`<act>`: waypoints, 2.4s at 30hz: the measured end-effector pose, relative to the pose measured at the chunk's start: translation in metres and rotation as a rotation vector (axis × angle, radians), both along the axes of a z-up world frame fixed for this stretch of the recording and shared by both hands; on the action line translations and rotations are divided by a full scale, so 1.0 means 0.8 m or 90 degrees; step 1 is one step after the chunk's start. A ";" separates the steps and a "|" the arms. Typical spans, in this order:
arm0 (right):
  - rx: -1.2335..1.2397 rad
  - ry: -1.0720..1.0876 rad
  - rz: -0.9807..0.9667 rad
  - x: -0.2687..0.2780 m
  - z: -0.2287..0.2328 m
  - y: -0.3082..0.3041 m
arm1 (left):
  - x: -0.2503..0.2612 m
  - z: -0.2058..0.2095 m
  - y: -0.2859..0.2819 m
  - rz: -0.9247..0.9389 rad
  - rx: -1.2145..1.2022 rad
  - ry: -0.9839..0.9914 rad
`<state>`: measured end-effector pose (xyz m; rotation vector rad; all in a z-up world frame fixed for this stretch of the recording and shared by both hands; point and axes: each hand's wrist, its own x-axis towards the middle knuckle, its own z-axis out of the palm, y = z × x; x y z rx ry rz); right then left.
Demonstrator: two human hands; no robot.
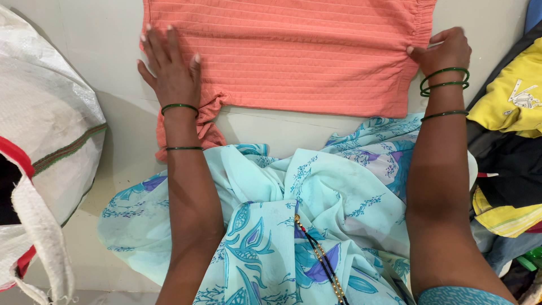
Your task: The person folds a shirt by laying it flat on the floor, smoothing the fabric, and folding the sleeves and bottom section inward.
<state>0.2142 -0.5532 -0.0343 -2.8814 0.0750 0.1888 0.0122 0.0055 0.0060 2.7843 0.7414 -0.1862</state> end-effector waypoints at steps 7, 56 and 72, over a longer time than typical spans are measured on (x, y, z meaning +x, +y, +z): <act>-0.027 -0.013 0.044 -0.029 0.063 0.026 | -0.010 0.003 0.036 0.272 -0.084 -0.033; 0.565 0.399 -0.200 -0.095 0.126 -0.042 | -0.078 0.236 0.048 -0.018 -0.541 -0.365; 0.508 0.331 -0.228 -0.038 0.086 -0.019 | -0.037 0.021 0.036 -0.017 -0.127 -0.159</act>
